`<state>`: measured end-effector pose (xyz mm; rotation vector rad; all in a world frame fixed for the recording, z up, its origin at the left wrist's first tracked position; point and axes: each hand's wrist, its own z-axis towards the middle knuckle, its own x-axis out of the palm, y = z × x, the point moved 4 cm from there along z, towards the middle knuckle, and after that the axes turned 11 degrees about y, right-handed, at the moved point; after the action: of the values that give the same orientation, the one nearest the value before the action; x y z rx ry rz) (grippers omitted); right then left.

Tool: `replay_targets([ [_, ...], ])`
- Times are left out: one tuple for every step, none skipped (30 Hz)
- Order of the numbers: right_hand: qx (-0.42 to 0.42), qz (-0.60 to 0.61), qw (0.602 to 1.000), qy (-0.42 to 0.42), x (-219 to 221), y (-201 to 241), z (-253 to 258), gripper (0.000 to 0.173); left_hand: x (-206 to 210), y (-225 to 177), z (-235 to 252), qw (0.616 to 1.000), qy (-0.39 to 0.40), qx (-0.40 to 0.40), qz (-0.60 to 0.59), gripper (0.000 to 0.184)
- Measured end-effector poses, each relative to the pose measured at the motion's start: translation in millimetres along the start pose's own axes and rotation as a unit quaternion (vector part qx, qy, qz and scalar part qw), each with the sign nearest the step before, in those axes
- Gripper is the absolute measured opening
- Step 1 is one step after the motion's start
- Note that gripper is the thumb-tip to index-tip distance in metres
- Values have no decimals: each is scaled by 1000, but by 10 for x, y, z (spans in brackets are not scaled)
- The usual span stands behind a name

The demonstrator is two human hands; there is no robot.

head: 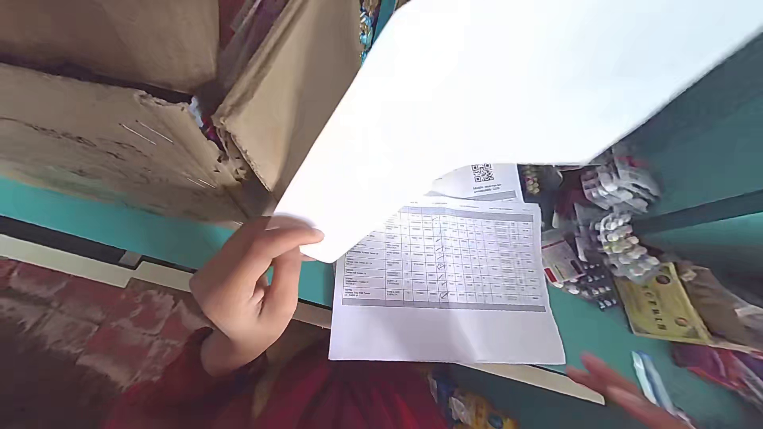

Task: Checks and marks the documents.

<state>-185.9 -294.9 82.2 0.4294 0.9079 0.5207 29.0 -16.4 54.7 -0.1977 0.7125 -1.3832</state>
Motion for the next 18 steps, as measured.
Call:
replay_targets([
  [2, -35, 999, -12, 75, -54, 18, 46, -5, 5, 7, 1000, 9, -4, 4, 22],
  [11, -56, 998, -19, 137, -120, 27, 42, -5, 4, 15, 1000, 17, -13, 5, 25],
  [21, -74, 997, -20, 186, -176, 33, 40, 0, -1, 17, 999, 24, -21, 0, 28],
  [32, -87, 996, -14, 222, -213, 37, 39, 8, -7, 13, 999, 34, -26, -10, 34],
  [42, -100, 994, -4, 251, -232, 40, 38, 20, -13, 4, 998, 46, -31, -15, 44],
  [44, -114, 992, 13, 281, -235, 41, 37, 36, -16, -6, 998, 57, -37, -14, 54],
  [38, -129, 990, 31, 321, -224, 49, 35, 56, -16, -13, 997, 67, -45, -11, 63],
  [29, -141, 989, 46, 374, -207, 66, 33, 79, -12, -12, 996, 73, -51, -11, 70],
  [17, -147, 987, 66, 435, -180, 89, 32, 104, -5, -8, 995, 76, -56, -14, 75],
  [1, -147, 985, 90, 498, -156, 106, 30, 131, -2, 0, 995, 81, -60, -16, 80],
  [-19, -146, 983, 114, 559, -145, 118, 29, 155, -2, 9, 994, 86, -64, -14, 84],
  [-38, -146, 979, 134, 612, -148, 121, 31, 175, -2, 19, 994, 87, -67, -11, 86],
  [-53, -148, 976, 153, 658, -160, 116, 34, 190, -4, 30, 994, 86, -69, -8, 86],
  [-61, -150, 972, 170, 695, -172, 105, 38, 199, -5, 36, 994, 81, -68, -4, 85],
  [-64, -151, 969, 183, 724, -186, 87, 40, 205, -5, 42, 995, 74, -64, -1, 84],
  [-66, -153, 967, 195, 745, -199, 69, 43, 209, -3, 48, 996, 67, -62, 3, 82],
  [-64, -156, 964, 204, 760, -209, 49, 44, 208, -5, 54, 996, 62, -60, 7, 81],
  [-61, -159, 963, 210, 770, -217, 34, 44, 206, -11, 66, 997, 58, -58, 14, 79],
])
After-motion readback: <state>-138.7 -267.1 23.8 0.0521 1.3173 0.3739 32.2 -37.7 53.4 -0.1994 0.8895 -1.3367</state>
